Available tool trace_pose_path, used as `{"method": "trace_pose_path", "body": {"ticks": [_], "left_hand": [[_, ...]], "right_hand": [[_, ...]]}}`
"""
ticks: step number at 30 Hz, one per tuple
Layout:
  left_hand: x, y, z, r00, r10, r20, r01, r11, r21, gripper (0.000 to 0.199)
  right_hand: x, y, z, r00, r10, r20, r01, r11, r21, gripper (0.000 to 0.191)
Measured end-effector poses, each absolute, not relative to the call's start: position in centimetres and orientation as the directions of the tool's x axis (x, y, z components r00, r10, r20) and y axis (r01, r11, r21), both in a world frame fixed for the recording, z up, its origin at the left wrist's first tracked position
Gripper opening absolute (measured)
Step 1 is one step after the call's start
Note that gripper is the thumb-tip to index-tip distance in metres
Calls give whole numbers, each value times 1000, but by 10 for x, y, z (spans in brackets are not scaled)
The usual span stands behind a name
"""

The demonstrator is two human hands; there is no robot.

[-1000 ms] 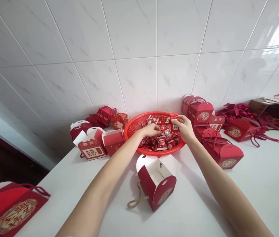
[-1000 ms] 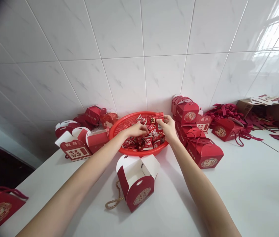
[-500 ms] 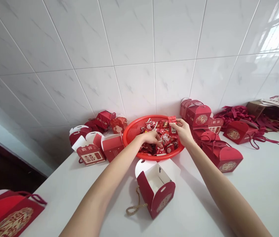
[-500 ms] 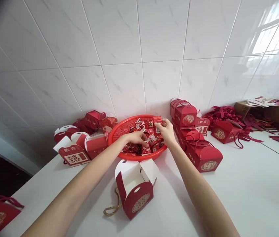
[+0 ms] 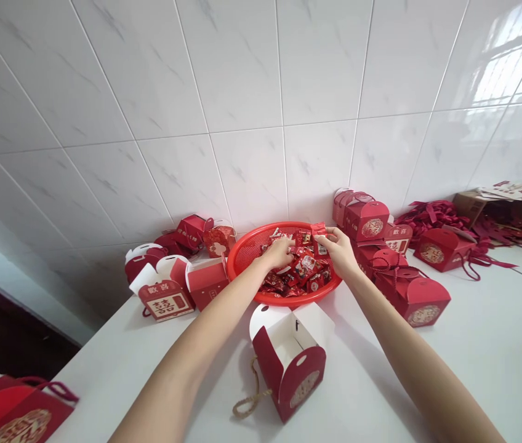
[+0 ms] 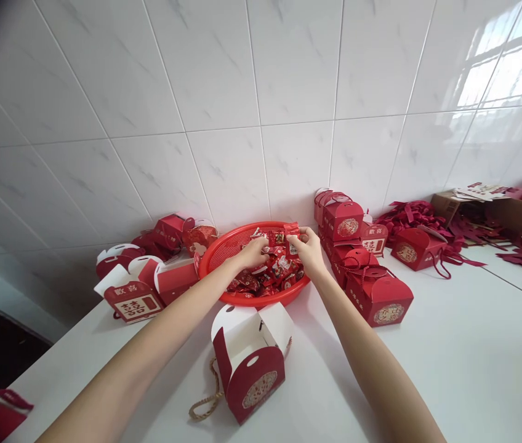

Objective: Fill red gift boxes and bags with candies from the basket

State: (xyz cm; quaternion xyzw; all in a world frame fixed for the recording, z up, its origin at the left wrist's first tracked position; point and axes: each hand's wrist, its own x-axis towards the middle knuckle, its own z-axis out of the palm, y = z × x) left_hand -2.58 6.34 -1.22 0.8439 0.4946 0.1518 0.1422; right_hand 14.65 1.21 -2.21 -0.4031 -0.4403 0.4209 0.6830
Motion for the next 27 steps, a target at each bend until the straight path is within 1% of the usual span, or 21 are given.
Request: {"method": "trace_pose_path", "body": {"ticks": [3, 6, 9, 11, 12, 14, 15, 16, 22, 27], "left_hand": [[-18, 65, -19, 595, 801, 62, 749, -581, 319, 45], [-14, 67, -23, 654, 757, 2, 733, -634, 246, 51], [-16, 67, -23, 626, 775, 85, 739, -625, 252, 58], [-18, 66, -21, 579, 806, 125, 769, -591, 243, 53], [-19, 65, -20, 558, 822, 110, 790, -567, 234, 46], [-20, 63, -19, 541, 840, 36, 817, -536, 213, 26], [-20, 63, -19, 546, 838, 1, 820, -535, 203, 19], [-19, 62, -19, 559, 829, -25, 816, -544, 195, 17], [-13, 63, -24, 624, 777, -85, 777, -607, 166, 27], [-12, 65, -25, 586, 800, -126, 807, -563, 177, 31]], "right_hand": [[146, 11, -21, 248, 932, 263, -212, 317, -925, 37], [147, 9, -20, 235, 937, 259, -203, 308, -929, 36], [147, 8, -20, 231, 938, 258, -196, 305, -932, 33], [147, 8, -20, 231, 938, 258, -194, 305, -933, 33], [147, 9, -20, 230, 938, 259, -194, 305, -932, 33], [147, 9, -21, 232, 937, 261, -194, 308, -931, 34], [147, 9, -21, 232, 937, 262, -193, 309, -931, 34], [147, 10, -21, 233, 936, 264, -191, 310, -931, 34], [147, 10, -21, 224, 937, 268, -190, 311, -931, 36], [148, 9, -21, 213, 940, 265, -191, 306, -933, 36]]}}
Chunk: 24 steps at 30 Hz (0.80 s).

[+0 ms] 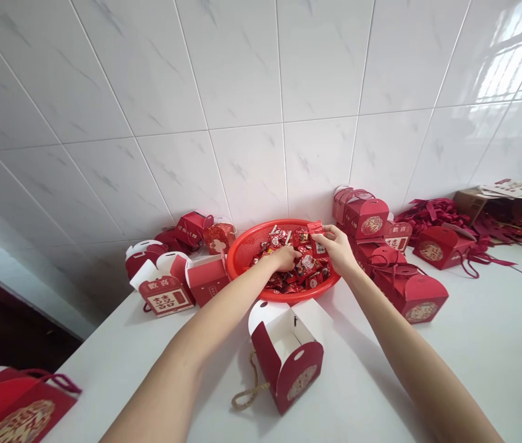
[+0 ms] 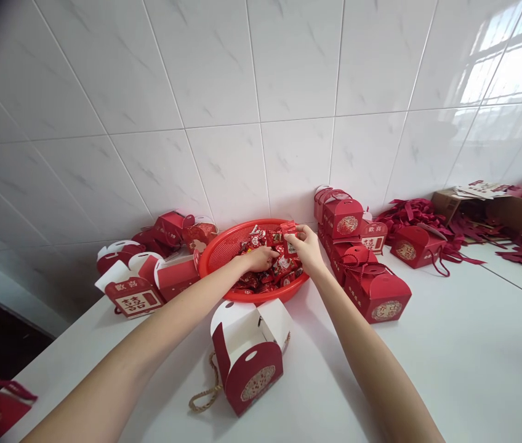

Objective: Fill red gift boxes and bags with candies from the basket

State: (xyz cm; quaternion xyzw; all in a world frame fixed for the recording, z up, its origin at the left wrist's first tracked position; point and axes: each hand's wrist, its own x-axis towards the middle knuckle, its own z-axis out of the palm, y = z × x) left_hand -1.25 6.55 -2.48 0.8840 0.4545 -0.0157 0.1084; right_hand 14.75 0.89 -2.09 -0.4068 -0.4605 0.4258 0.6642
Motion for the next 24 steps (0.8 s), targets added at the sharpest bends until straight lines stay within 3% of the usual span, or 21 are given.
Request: {"method": "trace_pose_path", "body": {"ticks": [7, 14, 24], "left_hand": [[-15, 65, -22, 474, 855, -209, 875, -431, 221, 55], [-30, 71, -21, 435, 857, -278, 877, -333, 345, 28], [-48, 76, -5, 433, 891, -136, 686, -228, 691, 14]], "right_hand": [[148, 7, -20, 209, 941, 265, -193, 305, -933, 35], [148, 8, -21, 210, 940, 267, -198, 309, -930, 36], [147, 7, -19, 204, 942, 267, -186, 305, -934, 35]]}}
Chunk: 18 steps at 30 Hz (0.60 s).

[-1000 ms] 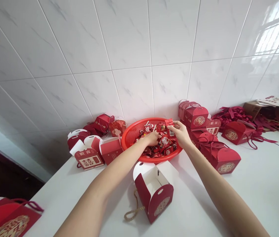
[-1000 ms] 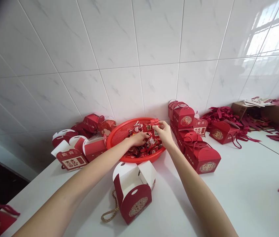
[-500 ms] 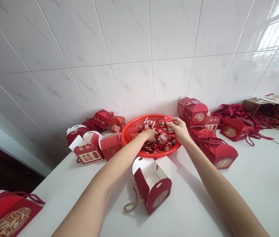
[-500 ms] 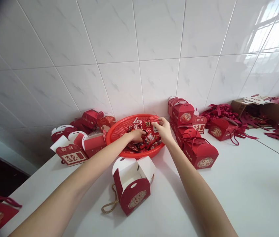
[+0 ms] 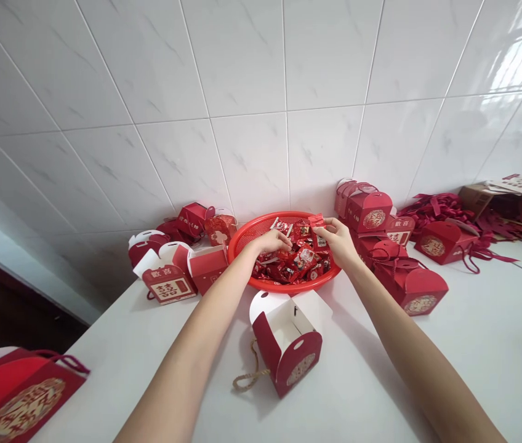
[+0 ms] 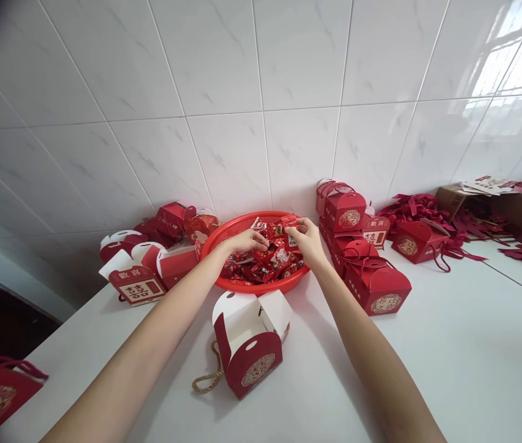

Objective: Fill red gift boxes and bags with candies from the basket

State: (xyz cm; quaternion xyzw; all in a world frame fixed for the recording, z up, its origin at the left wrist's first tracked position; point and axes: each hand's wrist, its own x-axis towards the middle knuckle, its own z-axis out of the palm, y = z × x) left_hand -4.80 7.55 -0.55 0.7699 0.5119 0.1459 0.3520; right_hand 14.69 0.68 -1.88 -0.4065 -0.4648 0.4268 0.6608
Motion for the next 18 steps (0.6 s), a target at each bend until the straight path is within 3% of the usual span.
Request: {"method": "trace_pose_path", "body": {"ticks": [4, 10, 13, 18], "left_hand": [[-45, 67, 1, 426, 902, -74, 615, -228, 755, 20], [-48, 44, 20, 470, 882, 30, 320, -202, 926, 40], [-57, 17, 37, 608, 794, 17, 324, -268, 907, 43], [-78, -45, 64, 712, 694, -103, 517, -421, 745, 33]], "right_hand": [[146, 5, -18, 205, 943, 264, -189, 302, -934, 35], [148, -2, -1, 174, 952, 253, -223, 288, -931, 34], [151, -15, 17, 123, 947, 297, -232, 318, -919, 34], [152, -55, 52, -78, 896, 438, -103, 429, -897, 28]]}}
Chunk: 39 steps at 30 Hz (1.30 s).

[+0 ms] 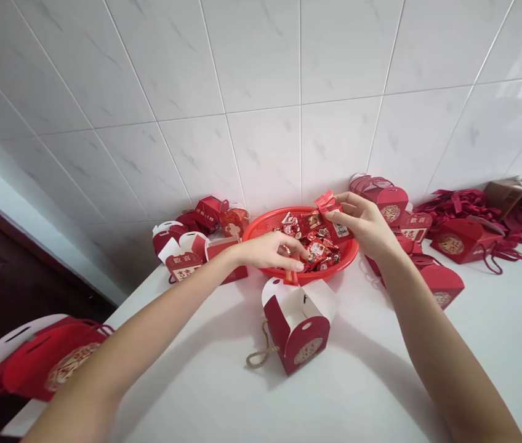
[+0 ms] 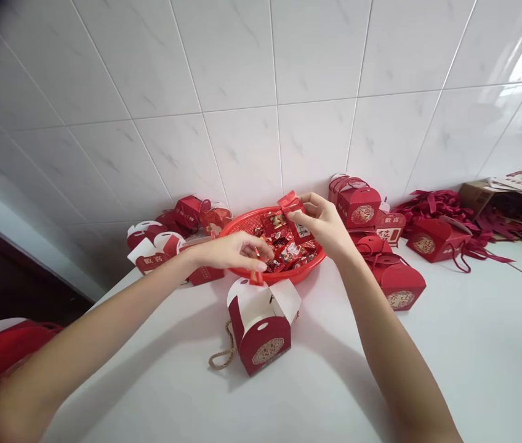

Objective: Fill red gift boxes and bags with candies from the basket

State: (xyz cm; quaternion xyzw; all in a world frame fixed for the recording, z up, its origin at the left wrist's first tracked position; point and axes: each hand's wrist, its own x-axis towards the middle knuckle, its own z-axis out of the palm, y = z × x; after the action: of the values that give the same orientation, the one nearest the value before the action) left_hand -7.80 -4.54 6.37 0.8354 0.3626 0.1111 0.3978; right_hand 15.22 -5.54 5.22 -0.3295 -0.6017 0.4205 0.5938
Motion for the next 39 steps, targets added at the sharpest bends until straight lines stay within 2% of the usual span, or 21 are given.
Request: {"method": "trace_pose_path", "body": {"ticks": [2, 5, 8, 12, 17, 21, 25, 27, 32, 36, 39], "left_hand": [[-86, -70, 66, 701, 709, -77, 563, -485, 669, 27], [-98, -101, 59, 653, 757, -13, 668, -568, 480, 25], [-107, -125, 48, 544, 839, -26, 788, -500, 359, 36], [-118, -141, 40, 480, 876, -49, 796, -412, 443, 33], [-127, -143, 34, 471, 882, -24, 736, -378, 562, 29], [-130, -142, 29, 501, 865, -12, 670, -379, 638, 25], [-132, -139, 23, 536, 843, 45, 608, -422, 672, 21], [-134, -137, 20, 541, 839, 55, 586, -423, 691, 25], [-136, -133, 13, 542, 838, 69, 538, -409, 737, 38], [-134, -132, 8, 520, 853, 52, 533, -371, 761, 39], [-134, -132, 7, 524, 846, 97, 522, -409, 749, 37]], "right_hand": [[150, -73, 63, -186, 870, 457, -24, 461, -887, 24], [146, -92, 72, -344, 814, 469, 95, 527, -845, 18], [141, -103, 74, -511, 733, 449, 195, 608, -770, 16], [134, -110, 70, -643, 662, 384, 320, 688, -651, 20], [120, -114, 62, -696, 616, 369, 340, 735, -586, 22], [106, -117, 56, -742, 609, 279, 388, 730, -562, 17], [100, -121, 54, -775, 587, 236, 372, 725, -580, 18], [100, -122, 54, -782, 577, 234, 367, 730, -576, 20], [103, -121, 55, -831, 550, 85, 431, 732, -527, 16], [111, -120, 61, -798, 594, 103, 476, 726, -497, 16], [122, -120, 65, -775, 624, 96, 517, 715, -471, 21]]}}
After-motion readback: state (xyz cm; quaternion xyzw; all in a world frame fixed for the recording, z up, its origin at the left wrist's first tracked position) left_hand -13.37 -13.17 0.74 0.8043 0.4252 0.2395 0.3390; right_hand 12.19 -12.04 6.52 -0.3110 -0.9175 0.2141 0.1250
